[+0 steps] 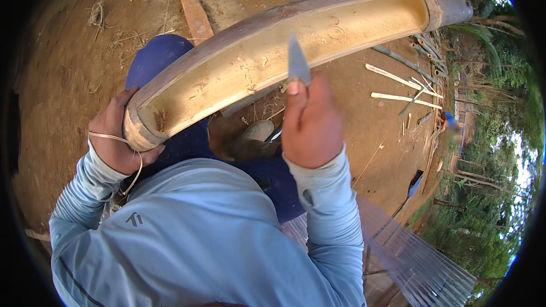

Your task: The person uses a knife to carve and smooth the interior of a split bamboo pole. They hold the pole on their lap, scrape the inner surface repeatedly, and rotate the pole to access different sections.

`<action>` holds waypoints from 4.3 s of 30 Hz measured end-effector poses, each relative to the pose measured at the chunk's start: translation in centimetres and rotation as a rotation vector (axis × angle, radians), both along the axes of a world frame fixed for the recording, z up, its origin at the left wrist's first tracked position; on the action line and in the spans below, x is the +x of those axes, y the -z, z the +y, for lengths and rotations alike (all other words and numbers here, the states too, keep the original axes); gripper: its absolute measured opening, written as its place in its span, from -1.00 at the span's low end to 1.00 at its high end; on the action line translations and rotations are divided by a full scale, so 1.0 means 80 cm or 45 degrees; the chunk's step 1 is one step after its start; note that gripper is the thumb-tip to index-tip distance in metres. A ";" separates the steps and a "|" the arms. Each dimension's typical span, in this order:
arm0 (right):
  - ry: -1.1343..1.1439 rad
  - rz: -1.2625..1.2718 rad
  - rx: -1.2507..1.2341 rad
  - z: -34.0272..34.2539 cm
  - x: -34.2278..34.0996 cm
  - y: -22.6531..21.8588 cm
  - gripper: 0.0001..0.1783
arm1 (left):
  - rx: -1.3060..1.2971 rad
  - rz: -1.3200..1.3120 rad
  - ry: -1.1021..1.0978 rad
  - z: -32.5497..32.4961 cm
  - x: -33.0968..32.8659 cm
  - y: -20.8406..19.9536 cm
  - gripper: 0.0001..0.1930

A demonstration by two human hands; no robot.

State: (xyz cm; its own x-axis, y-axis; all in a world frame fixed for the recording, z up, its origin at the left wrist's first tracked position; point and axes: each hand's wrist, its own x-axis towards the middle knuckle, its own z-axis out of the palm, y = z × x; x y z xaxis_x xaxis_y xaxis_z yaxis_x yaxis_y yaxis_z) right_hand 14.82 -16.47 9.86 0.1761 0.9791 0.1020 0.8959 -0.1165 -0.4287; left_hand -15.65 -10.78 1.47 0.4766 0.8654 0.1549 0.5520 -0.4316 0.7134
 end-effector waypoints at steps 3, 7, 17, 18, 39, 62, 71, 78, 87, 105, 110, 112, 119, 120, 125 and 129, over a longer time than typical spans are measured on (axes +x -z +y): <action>-0.065 -0.020 -0.015 -0.014 -0.020 0.007 -0.77 | 0.118 0.012 0.010 0.002 0.003 -0.001 -0.05; -0.017 0.114 0.016 -0.004 -0.004 0.000 -0.73 | 0.054 -0.001 -0.013 0.000 0.002 0.000 -0.03; -0.143 0.025 -0.134 -0.009 -0.025 0.001 -0.76 | 0.130 0.002 -0.008 -0.003 0.003 -0.002 -0.05; -0.053 0.057 -0.132 -0.005 -0.022 -0.004 -0.77 | 0.123 0.000 -0.016 -0.004 0.002 -0.001 -0.05; -0.040 0.090 -0.112 -0.016 -0.041 0.012 -0.74 | 0.121 -0.021 -0.010 -0.001 -0.003 0.003 -0.08; -0.152 0.083 -0.125 -0.020 -0.071 0.032 -0.78 | 0.041 -0.024 -0.004 0.001 -0.005 -0.001 -0.08; -0.135 0.019 0.033 -0.012 -0.066 0.032 -0.79 | 0.002 -0.006 0.008 0.003 -0.007 -0.001 -0.04; -0.035 0.066 -0.035 -0.014 -0.074 0.025 -0.83 | -0.006 -0.017 0.014 0.005 -0.007 0.000 -0.05; -0.046 0.064 -0.097 -0.018 -0.069 0.030 -0.79 | 0.058 -0.068 0.006 0.005 -0.005 0.003 -0.13; -0.223 0.062 -0.115 -0.035 -0.105 0.052 -0.80 | 0.029 -0.017 0.010 0.003 -0.007 0.002 -0.04; -0.194 0.083 -0.094 -0.020 -0.091 0.039 -0.80 | 0.017 -0.016 0.004 0.003 -0.009 0.002 -0.04; -0.093 0.068 -0.124 -0.027 -0.093 0.040 -0.81 | 0.008 -0.017 0.011 0.002 -0.007 0.001 -0.04; -0.201 0.106 0.024 -0.021 -0.097 0.046 -0.79 | -0.014 -0.014 -0.001 0.006 -0.008 0.001 -0.05; -0.224 0.098 -0.100 -0.028 -0.103 0.055 -0.79 | -0.010 -0.010 -0.006 0.006 -0.006 0.001 -0.05; -0.302 0.086 -0.214 -0.032 -0.110 0.046 -0.80 | 0.027 -0.014 0.008 -0.003 -0.009 0.000 -0.06; -0.256 0.178 -0.194 -0.036 -0.123 0.066 -0.81 | 0.029 -0.010 0.003 0.006 -0.006 0.001 -0.06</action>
